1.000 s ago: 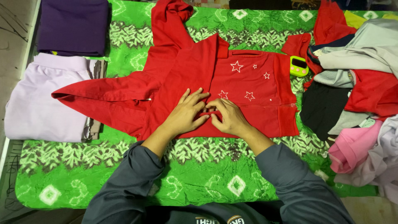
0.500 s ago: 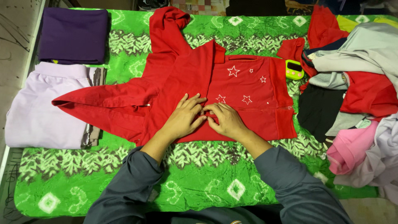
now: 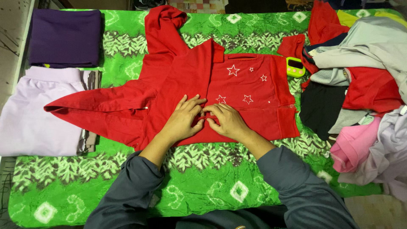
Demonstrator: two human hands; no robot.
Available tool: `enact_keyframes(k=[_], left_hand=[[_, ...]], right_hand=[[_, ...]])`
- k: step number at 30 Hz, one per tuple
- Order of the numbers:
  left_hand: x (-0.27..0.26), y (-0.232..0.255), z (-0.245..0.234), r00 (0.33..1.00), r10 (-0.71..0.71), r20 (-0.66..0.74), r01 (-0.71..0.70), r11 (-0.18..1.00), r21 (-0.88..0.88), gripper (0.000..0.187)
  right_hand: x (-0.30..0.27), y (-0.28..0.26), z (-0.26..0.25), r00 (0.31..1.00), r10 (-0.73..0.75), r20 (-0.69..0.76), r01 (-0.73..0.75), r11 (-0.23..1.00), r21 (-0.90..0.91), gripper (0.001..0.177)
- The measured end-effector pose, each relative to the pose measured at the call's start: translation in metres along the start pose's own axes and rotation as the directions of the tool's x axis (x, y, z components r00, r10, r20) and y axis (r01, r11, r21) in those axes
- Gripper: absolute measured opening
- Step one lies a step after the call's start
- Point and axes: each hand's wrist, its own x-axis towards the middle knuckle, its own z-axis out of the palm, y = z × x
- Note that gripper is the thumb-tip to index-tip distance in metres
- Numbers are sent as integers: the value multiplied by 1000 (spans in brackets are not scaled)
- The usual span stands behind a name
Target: The person folds a red hoodie on a green patterned surface, then folds a light gray garment. The person smooths and aligns each item before folding it into a compact rectangle and placing it aside.
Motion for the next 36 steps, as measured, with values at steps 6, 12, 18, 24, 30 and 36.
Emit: enact_keyframes(k=[6, 12, 18, 24, 30, 36], left_hand=[[0, 0, 0, 1000, -11, 8, 11, 1000, 13, 20], [0, 2, -1, 1000, -9, -1, 9, 1000, 16, 20], [0, 3, -1, 1000, -31, -1, 31, 999, 14, 18], [1, 1, -1, 1000, -28, -3, 28, 999, 16, 19], [0, 0, 0, 998, -62, -20, 61, 998, -11, 21], [1, 6, -2, 997, -61, -47, 62, 998, 24, 47]], right_hand=[[1, 1, 1, 1000, -10, -2, 10, 1000, -24, 31], [0, 2, -3, 999, -35, 27, 38, 993, -115, 25], [-18, 39, -59, 975, 141, 173, -73, 934, -350, 41], [-82, 93, -149, 863, 473, 179, -375, 836, -400, 46], [-120, 119, -163, 745, 667, 7, -657, 735, -170, 33], [-97, 57, -131, 951, 224, -212, -306, 770, -560, 48]])
